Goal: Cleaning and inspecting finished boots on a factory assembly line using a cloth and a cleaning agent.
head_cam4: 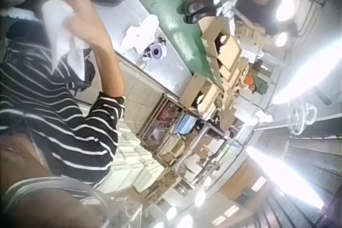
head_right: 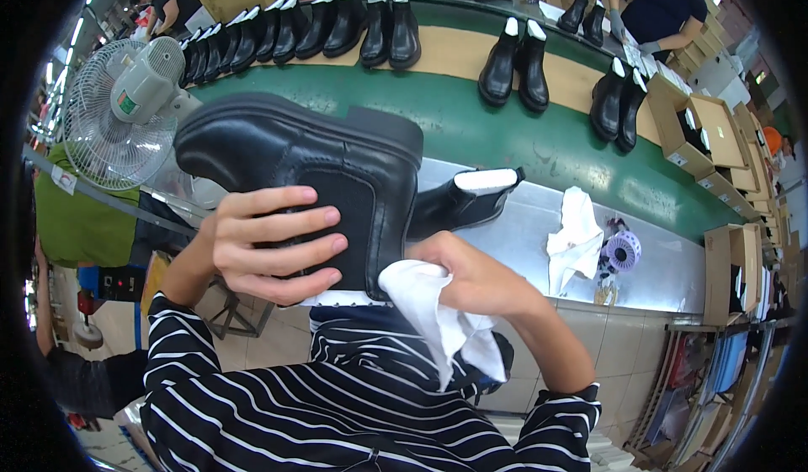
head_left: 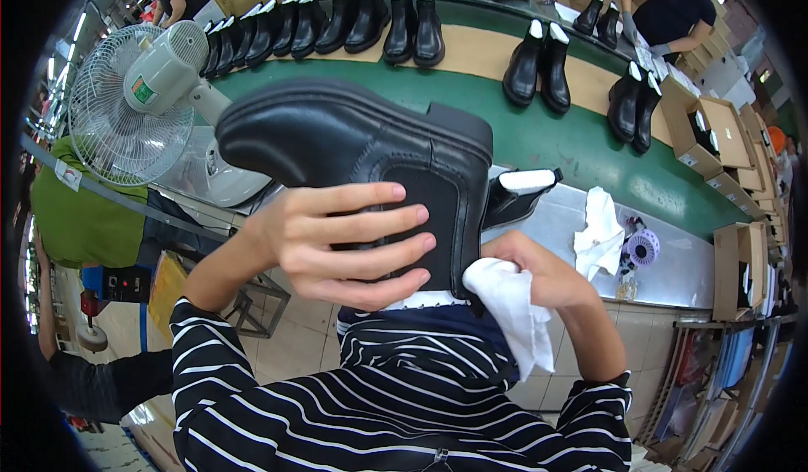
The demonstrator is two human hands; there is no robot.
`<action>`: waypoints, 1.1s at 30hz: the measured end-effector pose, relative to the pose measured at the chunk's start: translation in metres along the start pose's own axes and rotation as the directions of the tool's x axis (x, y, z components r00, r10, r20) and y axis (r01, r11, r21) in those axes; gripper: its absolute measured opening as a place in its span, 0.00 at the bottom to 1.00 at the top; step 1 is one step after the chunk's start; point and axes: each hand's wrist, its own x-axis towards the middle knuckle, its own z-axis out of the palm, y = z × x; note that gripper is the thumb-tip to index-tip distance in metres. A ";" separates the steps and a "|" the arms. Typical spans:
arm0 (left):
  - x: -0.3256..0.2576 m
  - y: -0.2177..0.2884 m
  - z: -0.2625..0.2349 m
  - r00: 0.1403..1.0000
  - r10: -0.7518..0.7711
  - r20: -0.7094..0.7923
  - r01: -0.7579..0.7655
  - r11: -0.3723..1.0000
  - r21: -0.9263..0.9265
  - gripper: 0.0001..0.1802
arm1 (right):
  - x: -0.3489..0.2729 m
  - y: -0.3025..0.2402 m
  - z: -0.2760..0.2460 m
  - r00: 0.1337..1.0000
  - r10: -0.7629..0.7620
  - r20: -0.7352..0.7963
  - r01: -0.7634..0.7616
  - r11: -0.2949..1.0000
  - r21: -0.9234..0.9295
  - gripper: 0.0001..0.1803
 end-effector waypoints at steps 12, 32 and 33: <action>-0.004 -0.002 0.012 0.997 -0.006 -0.082 0.001 0.998 -0.060 0.10 | -0.001 0.010 -0.001 0.999 0.032 0.027 -0.034 0.996 0.085 0.06; 0.024 0.011 0.054 0.303 -0.952 -0.031 0.717 0.249 -0.651 0.33 | 0.025 -0.025 0.031 0.435 -0.733 -0.524 0.110 0.620 -0.777 0.53; 0.025 0.013 0.056 0.326 -0.944 -0.055 0.729 0.288 -0.621 0.32 | 0.025 -0.027 0.032 0.428 -0.713 -0.556 0.063 0.637 -0.769 0.52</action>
